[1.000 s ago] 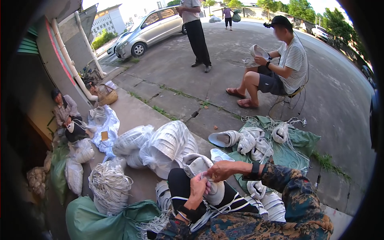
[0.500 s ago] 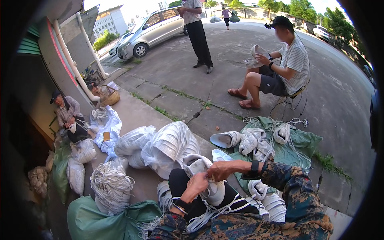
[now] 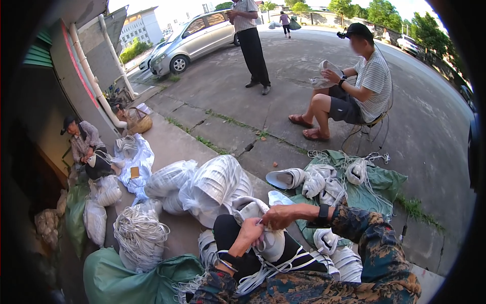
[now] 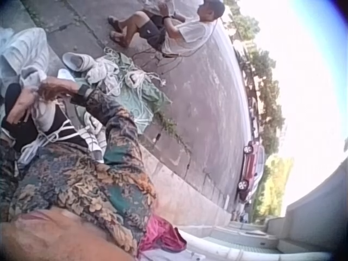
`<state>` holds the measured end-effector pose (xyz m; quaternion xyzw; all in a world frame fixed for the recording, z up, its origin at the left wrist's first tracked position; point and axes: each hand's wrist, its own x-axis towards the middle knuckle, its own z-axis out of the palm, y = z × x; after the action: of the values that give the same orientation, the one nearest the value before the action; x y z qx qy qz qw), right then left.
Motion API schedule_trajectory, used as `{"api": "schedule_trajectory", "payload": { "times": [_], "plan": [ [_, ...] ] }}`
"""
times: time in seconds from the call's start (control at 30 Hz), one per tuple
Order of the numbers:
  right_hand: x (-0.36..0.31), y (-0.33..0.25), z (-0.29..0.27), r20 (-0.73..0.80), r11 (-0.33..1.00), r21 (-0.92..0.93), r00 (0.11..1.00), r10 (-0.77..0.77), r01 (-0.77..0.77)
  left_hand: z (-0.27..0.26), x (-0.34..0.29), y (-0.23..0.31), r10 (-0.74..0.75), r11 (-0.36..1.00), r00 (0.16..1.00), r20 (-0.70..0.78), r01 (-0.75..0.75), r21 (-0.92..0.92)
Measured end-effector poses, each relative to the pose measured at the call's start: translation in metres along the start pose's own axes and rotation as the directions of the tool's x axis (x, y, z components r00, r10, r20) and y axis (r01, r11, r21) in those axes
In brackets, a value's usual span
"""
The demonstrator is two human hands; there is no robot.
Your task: Lacing white athletic shoes manually as part of a production or finishing process.
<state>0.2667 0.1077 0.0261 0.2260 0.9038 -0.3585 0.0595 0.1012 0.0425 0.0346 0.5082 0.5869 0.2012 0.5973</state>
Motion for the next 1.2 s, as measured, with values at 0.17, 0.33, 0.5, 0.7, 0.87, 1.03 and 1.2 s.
{"api": "schedule_trajectory", "payload": {
  "times": [0.17, 0.33, 0.5, 0.7, 0.87, 1.03, 1.2],
  "plan": [
    [0.002, -0.004, 0.002, 0.002, 0.999, -0.014, 0.999, 0.052, -0.052, 0.001, 0.005, 0.006, -0.015, 0.914, 0.999, -0.041, 0.030, 0.405],
    [0.001, -0.004, 0.006, -0.051, 0.998, -0.021, 0.997, 0.055, -0.056, 0.004, 0.005, 0.011, 0.021, 0.862, 0.998, -0.057, 0.011, 0.507],
    [-0.003, -0.011, 0.000, -0.075, 0.996, -0.010, 0.993, 0.090, -0.091, 0.008, -0.002, 0.015, 0.014, 0.969, 0.993, -0.118, 0.016, 0.247],
    [-0.011, -0.025, -0.005, -0.183, 0.999, 0.020, 0.982, 0.044, -0.041, 0.002, 0.004, 0.012, 0.038, 0.929, 0.999, -0.034, -0.023, 0.368],
    [-0.008, -0.017, 0.004, -0.228, 0.997, 0.042, 0.971, 0.074, -0.066, -0.003, 0.008, 0.018, -0.036, 0.836, 0.999, 0.032, 0.012, 0.549],
    [-0.008, -0.012, 0.010, -0.276, 0.995, -0.004, 0.957, 0.090, -0.095, -0.010, 0.017, 0.006, -0.039, 0.981, 0.984, 0.174, 0.005, 0.193],
    [-0.008, -0.009, 0.013, -0.328, 0.999, 0.030, 0.944, 0.024, -0.015, -0.009, 0.015, 0.001, -0.003, 1.000, 0.987, 0.161, 0.002, 0.005]
  ]
}}
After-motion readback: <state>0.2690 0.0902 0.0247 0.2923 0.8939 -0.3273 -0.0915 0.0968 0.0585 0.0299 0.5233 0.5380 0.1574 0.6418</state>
